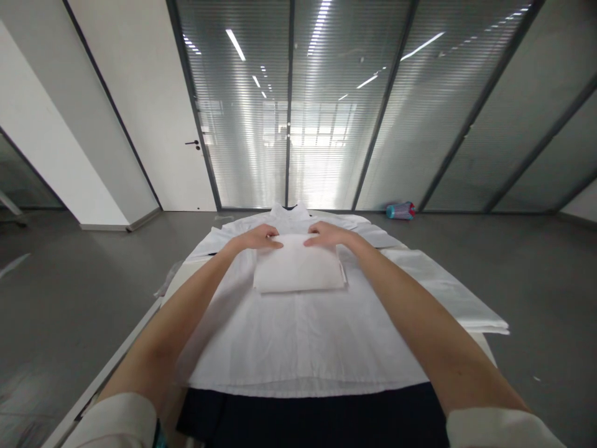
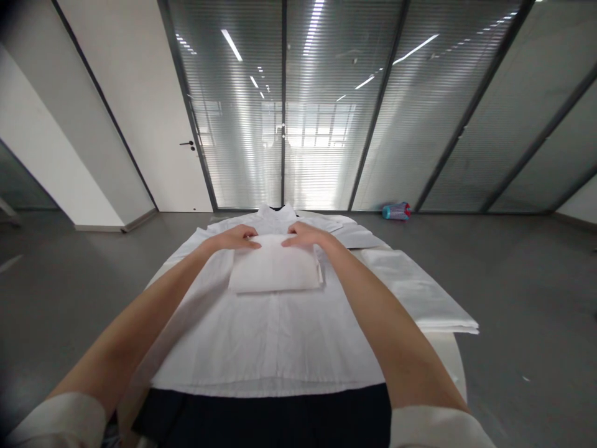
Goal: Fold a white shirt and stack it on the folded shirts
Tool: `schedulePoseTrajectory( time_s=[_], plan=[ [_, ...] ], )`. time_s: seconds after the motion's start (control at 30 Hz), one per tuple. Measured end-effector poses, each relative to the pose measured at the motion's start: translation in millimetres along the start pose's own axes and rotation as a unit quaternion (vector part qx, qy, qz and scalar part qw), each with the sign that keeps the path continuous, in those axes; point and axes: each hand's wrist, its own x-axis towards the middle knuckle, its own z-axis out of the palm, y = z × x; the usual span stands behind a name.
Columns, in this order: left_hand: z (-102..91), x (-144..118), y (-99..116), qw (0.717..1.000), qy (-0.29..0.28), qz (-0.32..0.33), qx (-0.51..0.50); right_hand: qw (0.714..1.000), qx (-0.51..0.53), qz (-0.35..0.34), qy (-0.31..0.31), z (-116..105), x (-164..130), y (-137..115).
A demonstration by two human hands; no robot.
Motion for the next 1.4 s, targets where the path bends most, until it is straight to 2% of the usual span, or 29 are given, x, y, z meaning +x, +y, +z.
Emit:
schedulePoseTrajectory(
  time_s=[0.1, 0.17, 0.2, 0.27, 0.37, 0.43, 0.53, 0.63, 0.73, 0.93, 1.13, 1.3, 1.4],
  plan=[
    [-17.6, -9.7, 29.2, 0.98, 0.17, 0.053, 0.089, 0.988, -0.068, 0.014, 0.138, -21.7, -17.9, -26.6],
    [-11.8, -19.1, 38.8, 0.946, 0.236, 0.1, 0.197, 0.962, -0.166, 0.02, 0.214, -18.3, -33.5, -39.0],
    [-2.9, -24.4, 39.2, 0.931, 0.237, 0.126, 0.248, 0.949, -0.217, 0.011, 0.229, -10.3, -41.7, -42.0],
    [23.1, -35.4, 32.2, 0.912, 0.186, 0.179, 0.318, 0.935, -0.289, -0.025, 0.204, 14.8, -57.8, -40.6],
    [62.1, -49.5, 11.6, 0.902, 0.085, 0.248, 0.343, 0.955, -0.276, -0.068, 0.088, 55.2, -77.9, -24.8],
    [75.7, -55.3, 0.0, 0.904, 0.072, 0.263, 0.329, 0.967, -0.228, -0.078, 0.079, 72.0, -87.6, -11.9],
    [78.5, -58.5, -7.1, 0.91, 0.108, 0.257, 0.307, 0.963, -0.208, -0.091, 0.148, 81.5, -95.9, 2.2],
    [77.4, -57.9, -6.2, 0.908, 0.143, 0.249, 0.307, 0.936, -0.26, -0.107, 0.212, 85.3, -97.1, 8.3],
    [81.0, -56.8, -4.9, 0.904, 0.161, 0.235, 0.319, 0.91, -0.308, -0.132, 0.243, 89.8, -94.2, 9.0],
    [85.4, -55.7, -3.2, 0.893, 0.168, 0.205, 0.364, 0.888, -0.357, -0.167, 0.235, 95.7, -87.8, 4.4],
    [85.5, -52.6, 7.4, 0.881, 0.178, 0.157, 0.41, 0.887, -0.377, -0.099, 0.246, 94.7, -84.5, 3.1],
    [86.1, -47.4, 8.7, 0.872, 0.167, 0.161, 0.431, 0.897, -0.374, -0.046, 0.232, 94.1, -82.0, 2.5],
    [85.8, -45.5, 5.7, 0.872, 0.138, 0.186, 0.431, 0.916, -0.342, -0.048, 0.206, 94.9, -80.6, 4.1]
  ],
)
